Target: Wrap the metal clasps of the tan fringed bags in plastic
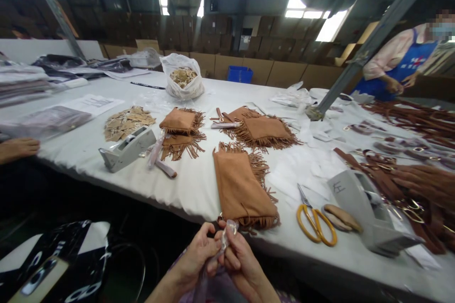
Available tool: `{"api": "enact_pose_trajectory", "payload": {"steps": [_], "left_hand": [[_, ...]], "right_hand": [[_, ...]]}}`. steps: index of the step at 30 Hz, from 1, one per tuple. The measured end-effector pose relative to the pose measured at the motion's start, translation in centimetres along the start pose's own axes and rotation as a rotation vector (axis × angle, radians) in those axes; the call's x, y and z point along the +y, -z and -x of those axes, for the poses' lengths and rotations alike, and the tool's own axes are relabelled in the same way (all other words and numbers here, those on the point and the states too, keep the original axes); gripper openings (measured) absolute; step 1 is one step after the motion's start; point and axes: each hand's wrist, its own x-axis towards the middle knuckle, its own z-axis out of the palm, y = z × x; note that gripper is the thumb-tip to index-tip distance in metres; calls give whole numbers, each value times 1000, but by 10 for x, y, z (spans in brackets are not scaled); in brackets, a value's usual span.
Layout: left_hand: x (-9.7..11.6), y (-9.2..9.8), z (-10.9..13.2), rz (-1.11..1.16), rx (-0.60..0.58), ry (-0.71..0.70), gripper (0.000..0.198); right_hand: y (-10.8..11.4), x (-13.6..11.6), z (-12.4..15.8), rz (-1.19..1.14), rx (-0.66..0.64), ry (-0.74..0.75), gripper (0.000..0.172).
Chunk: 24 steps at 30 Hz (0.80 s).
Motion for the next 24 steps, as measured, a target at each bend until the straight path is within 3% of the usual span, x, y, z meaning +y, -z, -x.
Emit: {"api": "enact_pose_trajectory", "payload": {"steps": [8, 14, 16, 20, 24], "left_hand": [[2, 7, 0, -247, 35, 34, 42], [-6, 36, -11, -630, 406, -107, 40], [-13, 39, -16, -622, 395, -113, 40], [-26, 29, -24, -505, 250, -105, 45], [-31, 21, -29, -546, 352, -84, 43]], "right_hand": [[14, 8, -8, 31, 57, -15, 51], [30, 10, -10, 132, 108, 36, 54], [31, 9, -9, 173, 110, 53, 56], [30, 4, -5, 370, 104, 80, 56], [32, -14, 7, 757, 185, 145, 50]]}}
